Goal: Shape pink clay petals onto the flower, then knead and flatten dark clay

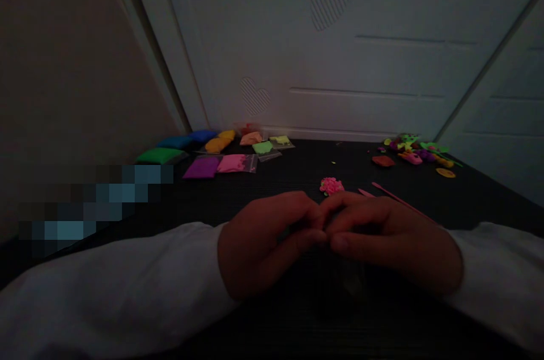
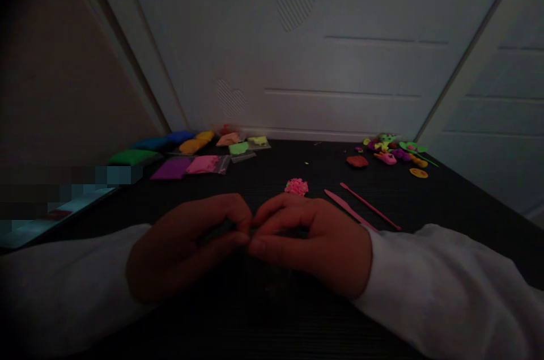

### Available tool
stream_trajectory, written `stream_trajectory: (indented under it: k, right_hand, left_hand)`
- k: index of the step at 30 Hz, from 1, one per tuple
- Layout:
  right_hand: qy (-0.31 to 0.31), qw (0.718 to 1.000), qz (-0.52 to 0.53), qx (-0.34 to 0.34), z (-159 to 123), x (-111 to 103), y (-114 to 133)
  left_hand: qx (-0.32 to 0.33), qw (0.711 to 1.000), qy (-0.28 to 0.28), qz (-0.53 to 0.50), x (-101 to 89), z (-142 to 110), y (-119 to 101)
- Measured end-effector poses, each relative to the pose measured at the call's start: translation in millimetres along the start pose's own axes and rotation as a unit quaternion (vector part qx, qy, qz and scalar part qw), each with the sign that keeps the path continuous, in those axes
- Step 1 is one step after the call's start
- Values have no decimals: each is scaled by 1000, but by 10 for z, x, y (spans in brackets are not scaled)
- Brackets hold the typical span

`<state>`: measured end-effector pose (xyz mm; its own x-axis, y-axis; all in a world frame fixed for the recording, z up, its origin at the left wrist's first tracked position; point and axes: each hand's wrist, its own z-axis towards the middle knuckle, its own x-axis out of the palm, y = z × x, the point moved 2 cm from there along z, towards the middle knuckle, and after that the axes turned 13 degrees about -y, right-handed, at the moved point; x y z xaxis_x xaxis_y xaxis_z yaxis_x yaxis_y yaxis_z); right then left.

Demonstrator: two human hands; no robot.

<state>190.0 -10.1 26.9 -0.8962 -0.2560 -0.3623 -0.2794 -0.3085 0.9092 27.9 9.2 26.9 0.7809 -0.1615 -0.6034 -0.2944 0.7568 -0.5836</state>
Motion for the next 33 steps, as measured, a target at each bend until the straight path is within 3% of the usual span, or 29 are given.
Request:
stream_trajectory:
  k: [10,15,21,24,29,33]
  right_hand:
    - [61,996,33,51,23,45,-83]
    - [69,997,21,29,7,39,-101]
    - [105,991,80,34,3,57,-136]
    - [83,992,94,35,-2,61,-137]
    - [-12,995,85,43,-1,42,-128]
    - [-26,995,69,64,13,52,-133]
  left_hand:
    - [23,999,-10,35,20,-20,1]
    - [19,999,-12,35,13,-13,17]
    - [39,999,-14,8,16,-3,0]
    - [36,999,-21,7,9,-2,16]
    - [35,998,-45,26,-10,-2,20]
    - [6,999,-41,26,9,-7,-17]
